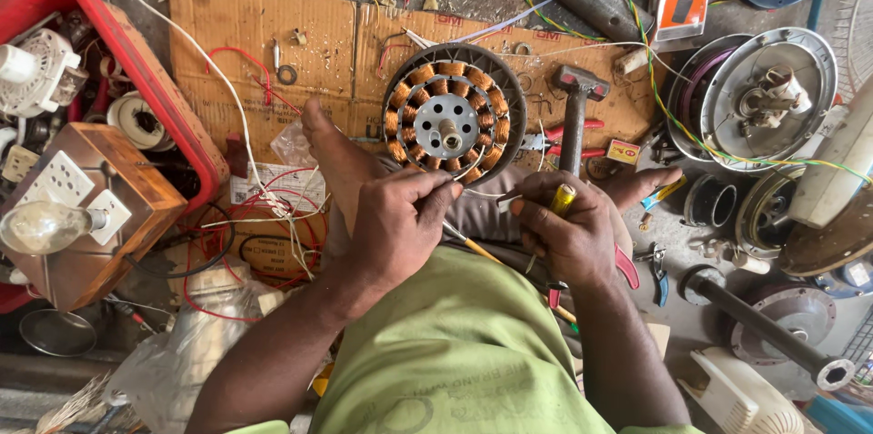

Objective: The person repairs a fan motor stator by hand and with a hammer and screwdriver, adjusting the copper windings and wires while sitting on the floor.

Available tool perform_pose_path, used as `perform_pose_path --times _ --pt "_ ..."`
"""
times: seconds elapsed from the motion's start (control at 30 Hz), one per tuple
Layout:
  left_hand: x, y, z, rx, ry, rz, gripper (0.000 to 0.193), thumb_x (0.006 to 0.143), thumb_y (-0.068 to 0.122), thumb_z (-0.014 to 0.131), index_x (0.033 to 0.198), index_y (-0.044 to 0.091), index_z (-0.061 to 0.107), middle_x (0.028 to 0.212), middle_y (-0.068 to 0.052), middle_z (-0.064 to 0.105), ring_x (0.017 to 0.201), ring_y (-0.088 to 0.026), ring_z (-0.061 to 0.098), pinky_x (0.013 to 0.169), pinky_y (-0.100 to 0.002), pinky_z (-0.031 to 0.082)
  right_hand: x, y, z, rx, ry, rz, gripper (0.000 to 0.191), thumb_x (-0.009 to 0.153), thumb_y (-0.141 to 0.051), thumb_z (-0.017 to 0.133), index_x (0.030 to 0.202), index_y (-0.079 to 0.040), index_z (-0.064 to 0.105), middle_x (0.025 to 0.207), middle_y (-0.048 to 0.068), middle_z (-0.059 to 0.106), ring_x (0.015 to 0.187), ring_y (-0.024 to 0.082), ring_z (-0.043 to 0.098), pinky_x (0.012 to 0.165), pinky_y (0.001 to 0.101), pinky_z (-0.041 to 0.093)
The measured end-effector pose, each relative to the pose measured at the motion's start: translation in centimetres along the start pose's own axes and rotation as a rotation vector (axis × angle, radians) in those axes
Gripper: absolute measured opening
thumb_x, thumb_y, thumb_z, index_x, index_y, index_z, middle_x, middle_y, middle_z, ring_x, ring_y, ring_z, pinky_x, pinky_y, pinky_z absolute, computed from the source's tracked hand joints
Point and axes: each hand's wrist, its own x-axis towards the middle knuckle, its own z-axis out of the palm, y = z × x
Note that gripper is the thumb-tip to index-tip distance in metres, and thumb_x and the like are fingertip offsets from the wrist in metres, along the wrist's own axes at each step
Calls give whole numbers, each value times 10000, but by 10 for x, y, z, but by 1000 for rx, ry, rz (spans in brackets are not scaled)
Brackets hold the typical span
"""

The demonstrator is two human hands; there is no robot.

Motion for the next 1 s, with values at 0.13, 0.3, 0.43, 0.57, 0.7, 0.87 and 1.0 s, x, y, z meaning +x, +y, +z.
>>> perform_pose_path --times 0.13,0.3,0.43,0.57,0.7,0.87,1.0 --pt "3 9 5 -104 49 19 111 955 68 750 1019 -20 773 735 -97 711 618 -121 629 540 -293 478 6 -12 2 -76 88 -43 119 924 25 659 1020 5 727 802 59 709 579 89 609 495 217 473" --pt "6 33 9 -39 149 185 107 965 79 753 1027 -7 763 762 -87 696 640 -93 643 554 -287 491 21 -38 8 -284 115 -103 179 935 -22 716 1106 -10 766 836 63 733 637 75 624 561 218 505" --pt "6 47 10 63 130 196 74 950 59 752 981 -2 777 668 -94 663 543 -123 615 510 -314 449 27 -54 11 -434 53 -156 236 930 -30 732 1163 -13 763 863 48 752 688 59 635 592 212 504" --pt "7 53 9 229 148 363 40 941 51 762 949 17 780 690 -101 660 585 -211 644 601 -363 486 23 -56 3 -361 47 -171 231 939 -12 748 1169 4 764 877 64 746 690 85 640 610 239 528" --pt "9 56 10 329 125 416 65 915 63 782 975 39 779 804 -98 696 683 -242 680 656 -386 520 20 -48 -10 -128 47 -195 246 939 -1 732 1184 -5 711 971 49 758 839 88 713 752 251 611" --pt "17 61 9 489 49 492 85 862 81 818 941 64 791 876 -86 704 736 -258 676 674 -416 527 15 -41 -6 -14 -29 -265 123 959 9 769 1069 16 715 971 50 740 846 109 699 792 269 618" --pt "28 61 11 415 -3 538 55 824 71 845 844 74 795 820 -97 628 780 -264 647 700 -425 513 13 -52 7 -486 -28 -365 232 905 -92 826 1122 -52 754 886 36 716 777 93 664 694 259 559"
